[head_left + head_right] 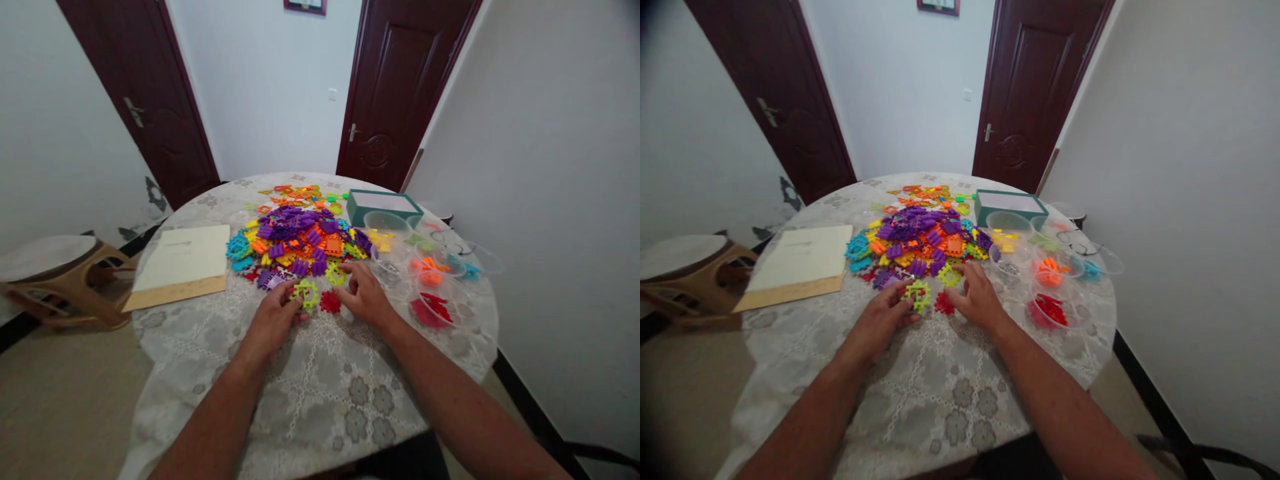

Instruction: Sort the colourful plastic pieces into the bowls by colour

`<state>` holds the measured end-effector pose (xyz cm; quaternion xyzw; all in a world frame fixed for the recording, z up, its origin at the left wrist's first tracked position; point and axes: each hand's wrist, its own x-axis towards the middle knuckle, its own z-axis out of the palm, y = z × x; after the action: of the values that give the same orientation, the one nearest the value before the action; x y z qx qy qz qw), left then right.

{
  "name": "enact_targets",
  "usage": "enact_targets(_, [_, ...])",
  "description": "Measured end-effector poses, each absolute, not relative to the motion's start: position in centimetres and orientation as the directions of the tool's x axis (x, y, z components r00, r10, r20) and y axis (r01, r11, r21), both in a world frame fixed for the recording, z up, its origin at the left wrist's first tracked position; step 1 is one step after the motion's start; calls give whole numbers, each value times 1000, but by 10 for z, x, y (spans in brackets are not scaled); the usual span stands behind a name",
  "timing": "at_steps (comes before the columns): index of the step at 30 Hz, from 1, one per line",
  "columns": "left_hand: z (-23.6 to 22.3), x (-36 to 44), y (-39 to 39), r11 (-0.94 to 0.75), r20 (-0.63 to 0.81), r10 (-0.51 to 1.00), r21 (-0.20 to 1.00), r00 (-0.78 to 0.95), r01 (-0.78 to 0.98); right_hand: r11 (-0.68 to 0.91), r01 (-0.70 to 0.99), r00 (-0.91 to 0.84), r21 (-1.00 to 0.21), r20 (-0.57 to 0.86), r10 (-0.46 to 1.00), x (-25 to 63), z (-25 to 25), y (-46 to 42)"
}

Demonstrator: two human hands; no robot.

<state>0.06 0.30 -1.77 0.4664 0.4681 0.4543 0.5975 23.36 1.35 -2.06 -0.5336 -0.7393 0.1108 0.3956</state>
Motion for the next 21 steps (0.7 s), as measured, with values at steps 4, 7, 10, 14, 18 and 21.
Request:
enact_targets(4, [-18, 2, 1, 177, -151, 975, 971, 163, -162, 620, 564, -351, -545, 522, 778, 208, -14, -4])
enact_targets(7, [-15, 3, -1, 216, -173, 967, 945, 185, -247, 639, 546, -404, -542, 497, 768, 197, -16, -8])
enact_targets(10, [-13, 2, -2, 216, -164, 963, 944, 213, -248, 610, 557, -408, -563, 454, 792, 196, -20, -8])
enact_targets(14, [-11, -1, 0, 92, -86, 974, 996, 210, -15, 587, 523, -397, -618, 433, 809, 198, -18, -9])
enact_targets(18, [-12, -1, 2, 21, -24, 971, 1000, 239, 17, 432, 460, -206, -776, 380, 902, 195, -15, -8])
enact_targets(21, [-18, -1, 2, -41, 33, 955, 999, 296, 19, 267, 410, -164, -872, 217, 962, 197, -13, -8])
